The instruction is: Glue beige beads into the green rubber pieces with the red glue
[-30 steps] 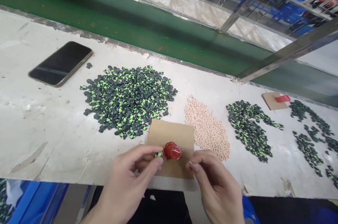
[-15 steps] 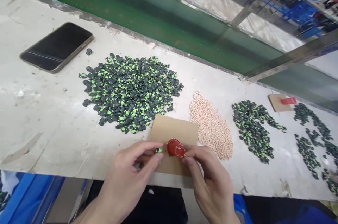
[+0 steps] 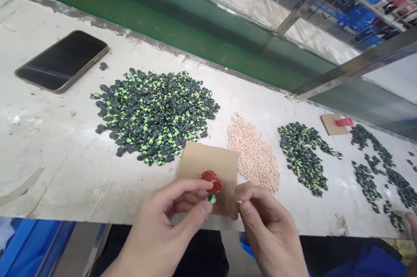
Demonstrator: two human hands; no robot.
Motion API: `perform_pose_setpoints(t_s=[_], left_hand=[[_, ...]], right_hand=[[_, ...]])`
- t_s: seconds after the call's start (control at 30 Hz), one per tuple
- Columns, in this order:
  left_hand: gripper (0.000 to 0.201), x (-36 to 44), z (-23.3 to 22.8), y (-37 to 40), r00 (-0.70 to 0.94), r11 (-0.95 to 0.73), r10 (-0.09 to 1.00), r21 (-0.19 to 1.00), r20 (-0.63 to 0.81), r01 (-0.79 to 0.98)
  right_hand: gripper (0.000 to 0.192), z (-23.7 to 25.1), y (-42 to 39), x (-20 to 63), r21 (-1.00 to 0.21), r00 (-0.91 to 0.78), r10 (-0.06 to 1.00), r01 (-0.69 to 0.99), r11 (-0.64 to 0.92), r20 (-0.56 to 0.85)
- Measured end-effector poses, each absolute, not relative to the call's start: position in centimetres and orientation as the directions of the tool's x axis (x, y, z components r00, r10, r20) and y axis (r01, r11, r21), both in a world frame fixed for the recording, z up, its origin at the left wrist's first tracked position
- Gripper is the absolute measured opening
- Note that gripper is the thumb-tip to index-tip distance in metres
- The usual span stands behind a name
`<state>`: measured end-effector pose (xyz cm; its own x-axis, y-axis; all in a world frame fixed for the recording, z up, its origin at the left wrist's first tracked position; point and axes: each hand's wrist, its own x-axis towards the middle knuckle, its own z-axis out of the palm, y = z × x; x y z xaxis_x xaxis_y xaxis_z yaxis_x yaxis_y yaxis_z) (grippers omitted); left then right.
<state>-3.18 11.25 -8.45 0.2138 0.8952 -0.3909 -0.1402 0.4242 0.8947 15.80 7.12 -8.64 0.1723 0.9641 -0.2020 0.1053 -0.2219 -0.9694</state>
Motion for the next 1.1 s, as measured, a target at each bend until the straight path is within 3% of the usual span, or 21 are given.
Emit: perform_pose_setpoints(t_s=[0.1,0.2,0.57,0.93,1.1], left_hand=[[0.007,-2.1,-8.0,11.2,0.352,0.582,0.8,0.773,-0.486,-0.254],[0.005,-1.3,-8.2,11.1,0.417,0.628,0.768,0.7,-0.486,-0.341],[0.008,-1.3,-8.0,11.2,0.445,0.643,0.75,0.698,-0.489,-0.315],[0.008,-1.4,-7.1,11.3,0.42,0.642,0.752,0.709,-0.508,-0.291],[0.015,-0.8,-6.3,10.8,0.328,0.658,0.753,0.629,-0.571,-0.414]], right_hand=[[0.012,-8.3,6.9,15.7,-0.966,0.132,0.96,-0.111,-0.235,-0.248],[0.007,-8.2,6.5,15.5,-0.954,0.143,0.956,-0.193,-0.227,-0.257],[0.007,-7.4,6.3,15.1,-0.988,0.192,0.971,0.019,-0.152,-0.145],[0.016,-6.8,6.9,15.6,-0.987,0.099,0.988,0.094,-0.129,-0.119],[0.015,-6.8,7.3,15.1,-0.994,0.126,0.988,0.047,-0.097,-0.091]])
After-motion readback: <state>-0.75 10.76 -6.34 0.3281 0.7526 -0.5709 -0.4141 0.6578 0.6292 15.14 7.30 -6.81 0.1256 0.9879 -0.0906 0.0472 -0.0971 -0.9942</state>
